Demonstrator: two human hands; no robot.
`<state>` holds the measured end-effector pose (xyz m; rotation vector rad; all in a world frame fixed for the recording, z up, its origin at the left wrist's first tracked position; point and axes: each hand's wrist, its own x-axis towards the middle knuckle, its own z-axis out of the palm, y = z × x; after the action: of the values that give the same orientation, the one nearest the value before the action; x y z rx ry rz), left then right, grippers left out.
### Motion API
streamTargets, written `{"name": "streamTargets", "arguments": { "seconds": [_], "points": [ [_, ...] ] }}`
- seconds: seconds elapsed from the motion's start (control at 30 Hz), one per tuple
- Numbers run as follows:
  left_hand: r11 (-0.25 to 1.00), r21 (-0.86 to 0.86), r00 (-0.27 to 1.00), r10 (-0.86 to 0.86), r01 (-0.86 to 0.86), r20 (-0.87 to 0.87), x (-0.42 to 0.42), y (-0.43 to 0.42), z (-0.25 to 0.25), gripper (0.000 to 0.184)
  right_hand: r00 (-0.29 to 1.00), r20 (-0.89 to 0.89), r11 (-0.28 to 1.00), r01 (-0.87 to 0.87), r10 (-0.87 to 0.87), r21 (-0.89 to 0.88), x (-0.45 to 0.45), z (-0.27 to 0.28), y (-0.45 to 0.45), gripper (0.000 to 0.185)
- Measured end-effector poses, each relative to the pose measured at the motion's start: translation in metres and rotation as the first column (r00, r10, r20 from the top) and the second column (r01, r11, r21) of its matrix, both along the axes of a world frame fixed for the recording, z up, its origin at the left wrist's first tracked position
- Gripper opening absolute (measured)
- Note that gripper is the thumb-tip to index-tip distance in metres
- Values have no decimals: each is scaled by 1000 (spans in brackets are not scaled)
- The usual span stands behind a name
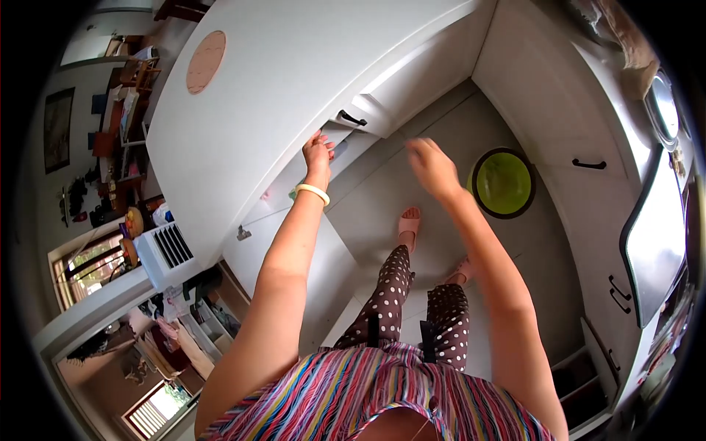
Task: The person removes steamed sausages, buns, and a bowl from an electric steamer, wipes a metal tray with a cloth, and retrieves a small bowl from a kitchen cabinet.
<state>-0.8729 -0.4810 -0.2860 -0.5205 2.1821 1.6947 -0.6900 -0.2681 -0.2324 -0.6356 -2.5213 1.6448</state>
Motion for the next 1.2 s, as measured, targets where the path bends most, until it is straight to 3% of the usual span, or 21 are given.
{"name": "streamTargets", "arguments": {
  "seconds": [0.07, 0.2, 0.23, 0.3, 0.33, 0.37, 0.4, 0.5, 0.57, 0.6, 0.67, 0.73, 0.8, 0.83, 0.87, 0.9, 0.97, 1.1, 1.13, 1.2],
  "points": [
    [995, -42, 995, 96, -95, 31, 0, 0, 4, 25, 999, -21, 999, -36, 37, 2, -69, -18, -23, 32],
    [956, 39, 921, 267, -289, 284, -22, -60, -50, 23, 980, 122, 980, -143, 159, -137, -133, -29, -63, 44],
    [950, 27, 917, 293, -311, 270, -24, -74, -60, 21, 984, 109, 982, -126, 142, -140, -134, -34, -65, 43],
    [924, 134, 921, 328, -359, 209, -44, -104, -89, 31, 990, 85, 985, -98, 111, -144, -128, -40, -68, 42],
    [908, 190, 922, 343, -374, 179, -53, -114, -99, 37, 1000, 26, 991, -5, 8, -133, -122, -46, -68, 40],
    [859, 317, 915, 363, -401, 176, -57, -105, -79, 55, 995, -32, 987, 93, -98, -128, -113, -54, -68, 39],
    [908, 325, 964, 254, -264, 72, -58, -95, -62, 67, 975, -89, 973, 191, -203, -131, -103, -62, -68, 37],
    [903, 395, 985, 143, -168, 92, -90, -118, -74, 60, 952, 40, 937, 304, -302, -169, -70, -95, -72, 28],
    [893, 431, 988, 83, -131, 129, -102, -121, -71, 57, 975, 114, 935, 214, -189, -282, -60, -103, -91, 24],
    [894, 428, 988, 89, -135, 126, -106, -123, -74, 55, 982, 144, 927, 167, -125, -335, -59, -106, -100, 23],
    [896, 417, 987, 112, -151, 116, -113, -129, -83, 52, 999, -4, 952, 41, -44, -304, -74, -116, -130, 20],
    [901, 396, 984, 150, -175, 94, -120, -133, -90, 48, 999, -39, 972, -32, 24, -234, -108, -123, -148, 29],
    [907, 371, 980, 184, -200, 78, -127, -136, -98, 45, 1000, 1, 954, 21, -22, -298, -151, -125, -161, 33],
    [911, 355, 978, 198, -210, 70, -130, -137, -102, 44, 993, 113, 947, 4, 34, -321, -174, -120, -160, 33],
    [918, 332, 976, 205, -215, 67, -133, -138, -105, 42, 998, 56, 944, 6, 13, -330, -195, -133, -168, 38],
    [924, 310, 975, 214, -222, 60, -135, -139, -108, 41, 992, -36, 971, -124, 119, -204, -223, -171, -182, 45],
    [935, 266, 972, 229, -235, 53, -138, -141, -115, 38, 935, -352, 992, 0, -44, -125, -274, -227, -217, 55],
    [952, 177, 968, 250, -250, 22, -142, -146, -130, 33, 997, -68, 989, 18, -28, -150, -262, -172, -206, 57],
    [955, 154, 967, 254, -253, 13, -142, -148, -132, 31, 994, -72, 955, 62, -86, -288, -268, -185, -216, 55],
    [959, 98, 963, 269, -268, -4, -140, -149, -134, 29, 978, -183, 992, 112, -100, 56, -262, -193, -231, 49]
  ]
}}
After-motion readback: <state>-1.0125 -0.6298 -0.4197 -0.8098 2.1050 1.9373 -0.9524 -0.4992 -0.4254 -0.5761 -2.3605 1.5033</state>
